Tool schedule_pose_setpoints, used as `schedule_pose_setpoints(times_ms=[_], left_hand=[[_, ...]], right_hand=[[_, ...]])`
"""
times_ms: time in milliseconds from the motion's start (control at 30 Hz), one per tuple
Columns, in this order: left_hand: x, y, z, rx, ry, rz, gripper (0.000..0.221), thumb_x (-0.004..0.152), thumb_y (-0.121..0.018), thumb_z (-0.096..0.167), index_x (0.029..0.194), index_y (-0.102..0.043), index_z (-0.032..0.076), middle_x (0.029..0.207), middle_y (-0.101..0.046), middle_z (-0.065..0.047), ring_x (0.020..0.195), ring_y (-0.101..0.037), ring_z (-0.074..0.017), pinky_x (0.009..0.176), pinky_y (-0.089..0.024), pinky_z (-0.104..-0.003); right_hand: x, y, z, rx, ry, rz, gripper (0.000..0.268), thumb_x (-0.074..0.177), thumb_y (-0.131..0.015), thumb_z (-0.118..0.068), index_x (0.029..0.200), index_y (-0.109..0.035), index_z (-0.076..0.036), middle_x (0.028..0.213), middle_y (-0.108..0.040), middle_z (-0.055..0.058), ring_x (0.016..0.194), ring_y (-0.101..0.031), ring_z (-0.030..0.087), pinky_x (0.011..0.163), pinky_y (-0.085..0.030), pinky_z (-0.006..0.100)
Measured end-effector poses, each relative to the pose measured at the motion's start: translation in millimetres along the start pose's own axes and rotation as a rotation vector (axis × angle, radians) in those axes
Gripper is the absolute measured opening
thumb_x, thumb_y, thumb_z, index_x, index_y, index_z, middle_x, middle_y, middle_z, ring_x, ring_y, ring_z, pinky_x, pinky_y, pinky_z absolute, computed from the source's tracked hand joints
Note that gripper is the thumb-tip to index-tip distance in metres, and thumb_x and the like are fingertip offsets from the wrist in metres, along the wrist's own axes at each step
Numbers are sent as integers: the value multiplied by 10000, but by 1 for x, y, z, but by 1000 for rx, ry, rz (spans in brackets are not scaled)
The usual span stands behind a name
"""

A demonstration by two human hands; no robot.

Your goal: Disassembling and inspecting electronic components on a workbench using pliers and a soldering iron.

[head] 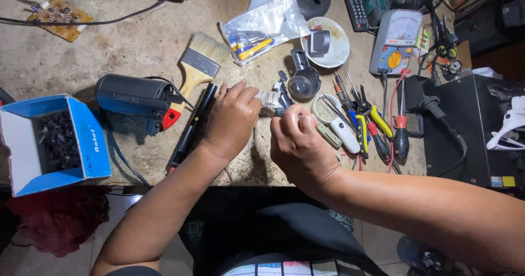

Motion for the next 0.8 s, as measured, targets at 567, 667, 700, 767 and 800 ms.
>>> schedule_pose_setpoints(times_ms=[567,667,700,767,800], left_hand=[[-5,12,-3,-12,35,-23,215,877,-735,177,1039,-599,146,1172,-672,-58,1252,-628,-310,1084,-459,-569],[-8,8,-8,-35,45,-26,315,858,-750,185,1104,-557,151,1180,-661,-67,1263,-618,-314,1091,-455,-552],[-10,7,-9,-43,55,-14,377,834,-769,179,1131,-539,155,1171,-658,-73,1261,-617,-317,1086,-463,-538],[-9,12,-8,-60,71,-21,386,836,-761,168,1144,-528,148,1168,-662,-85,1265,-614,-324,1089,-461,-537],[-9,14,-7,-82,91,-22,396,839,-754,157,1157,-518,141,1165,-665,-97,1269,-610,-331,1091,-458,-537]], right_hand=[[-56,-6,32,409,-311,-31,243,858,-674,-315,773,-659,-88,795,-568,100,961,-671,379,810,-507,546],[-58,-17,40,770,-456,-291,388,935,-596,-454,776,-651,-105,732,-597,76,843,-692,348,648,-539,468],[-57,-20,42,967,-537,-472,455,964,-546,-500,797,-663,-94,719,-626,103,806,-694,377,615,-535,487],[-55,-29,37,1019,-562,-508,457,972,-540,-502,803,-670,-98,714,-634,107,791,-698,384,617,-532,493],[-53,-34,34,1064,-582,-546,459,980,-535,-504,809,-677,-102,708,-642,110,777,-701,392,618,-530,499]])
Point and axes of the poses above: each hand's wrist, its own x-axis towards the middle knuckle, its own y-axis out of the back of the hand, z = x × y, the point moved 2 cm from there along x, towards the middle knuckle
